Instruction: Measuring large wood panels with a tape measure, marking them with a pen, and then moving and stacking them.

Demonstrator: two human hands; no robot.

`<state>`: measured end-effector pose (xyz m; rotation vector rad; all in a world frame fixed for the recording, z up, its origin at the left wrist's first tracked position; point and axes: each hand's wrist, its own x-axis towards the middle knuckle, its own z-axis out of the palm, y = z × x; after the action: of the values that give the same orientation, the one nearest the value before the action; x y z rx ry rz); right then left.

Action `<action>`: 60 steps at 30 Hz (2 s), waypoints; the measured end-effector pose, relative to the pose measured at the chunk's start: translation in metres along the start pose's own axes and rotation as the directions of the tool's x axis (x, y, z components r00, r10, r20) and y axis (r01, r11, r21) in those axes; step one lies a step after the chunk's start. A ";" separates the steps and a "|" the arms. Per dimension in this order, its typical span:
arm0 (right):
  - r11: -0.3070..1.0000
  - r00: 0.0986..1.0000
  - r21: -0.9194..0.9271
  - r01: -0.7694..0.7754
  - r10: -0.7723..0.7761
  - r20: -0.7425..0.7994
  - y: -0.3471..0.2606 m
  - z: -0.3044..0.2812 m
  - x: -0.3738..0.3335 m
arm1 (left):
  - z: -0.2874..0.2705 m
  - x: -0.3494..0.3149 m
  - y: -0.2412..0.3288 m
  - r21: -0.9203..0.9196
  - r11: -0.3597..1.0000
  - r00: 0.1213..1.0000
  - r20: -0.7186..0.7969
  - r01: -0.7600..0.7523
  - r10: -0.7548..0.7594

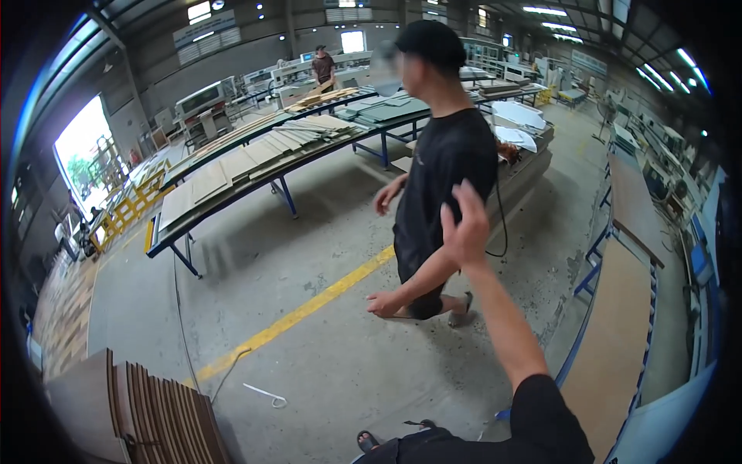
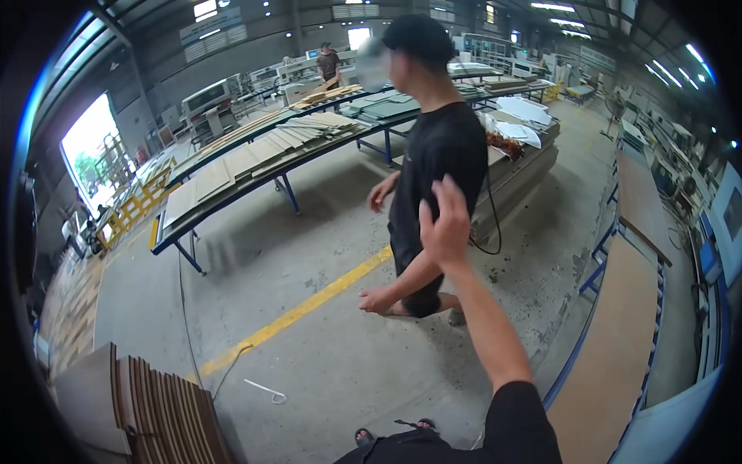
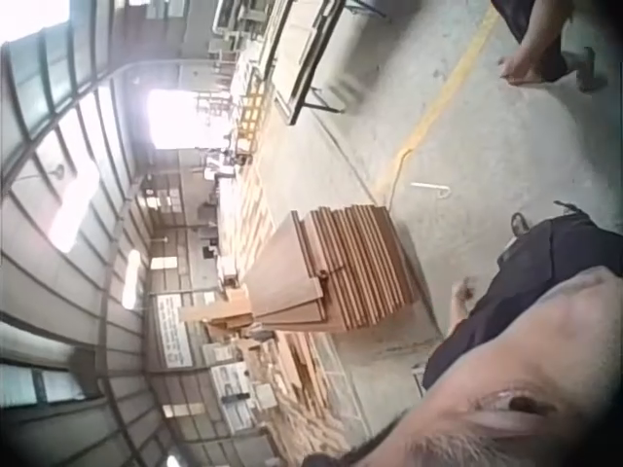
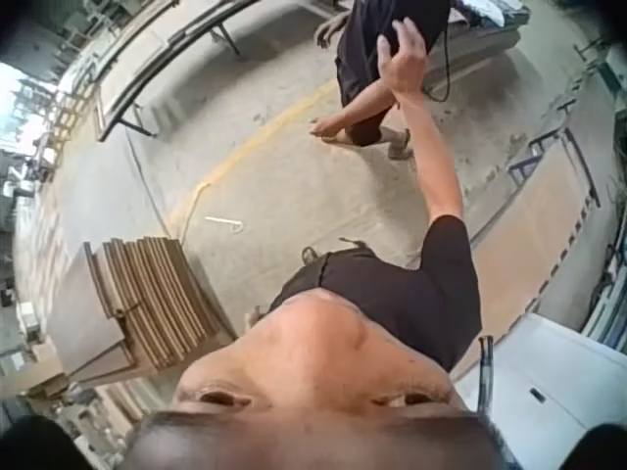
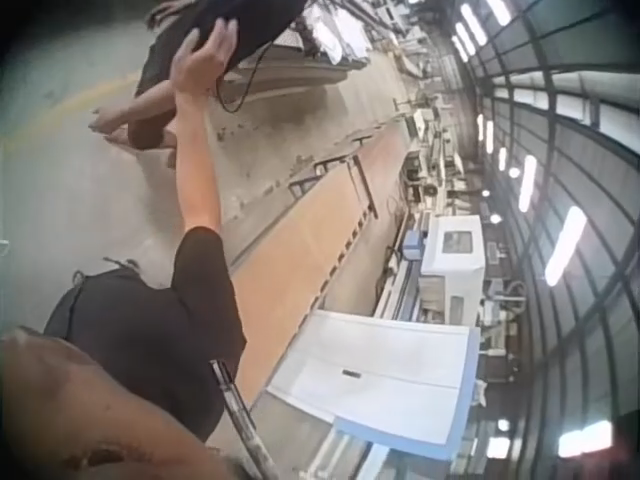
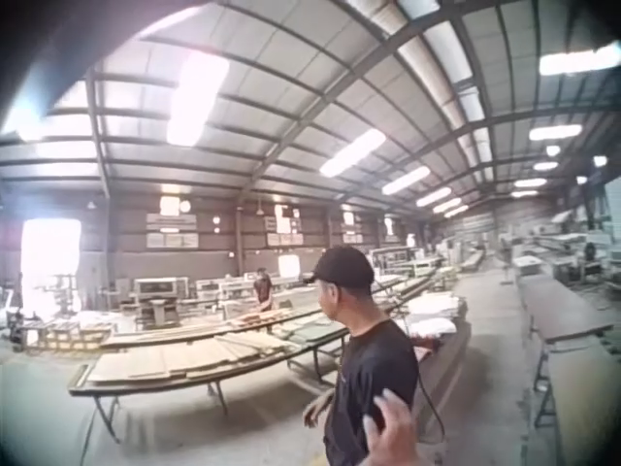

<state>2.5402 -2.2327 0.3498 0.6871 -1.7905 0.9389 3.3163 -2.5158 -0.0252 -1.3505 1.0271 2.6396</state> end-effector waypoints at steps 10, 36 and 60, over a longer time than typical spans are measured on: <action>0.729 0.641 0.069 -0.682 0.549 0.536 -0.039 0.063 0.224 | 0.121 0.067 0.016 0.621 0.783 0.971 -0.202 0.026 0.128; -0.326 0.830 0.763 -0.557 -0.252 0.498 -0.181 -0.250 0.002 | 0.168 0.197 -0.027 0.956 0.172 0.969 -0.223 0.240 -0.110; -0.922 0.899 0.126 -0.366 -0.315 0.305 -0.169 -0.227 -0.003 | 0.243 0.073 -0.110 0.677 0.667 0.866 -0.491 0.312 0.094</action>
<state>2.7856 -2.1344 0.4509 -1.1499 -0.4596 -1.9267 3.1261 -2.3160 -0.0380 -1.7534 1.7297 1.4346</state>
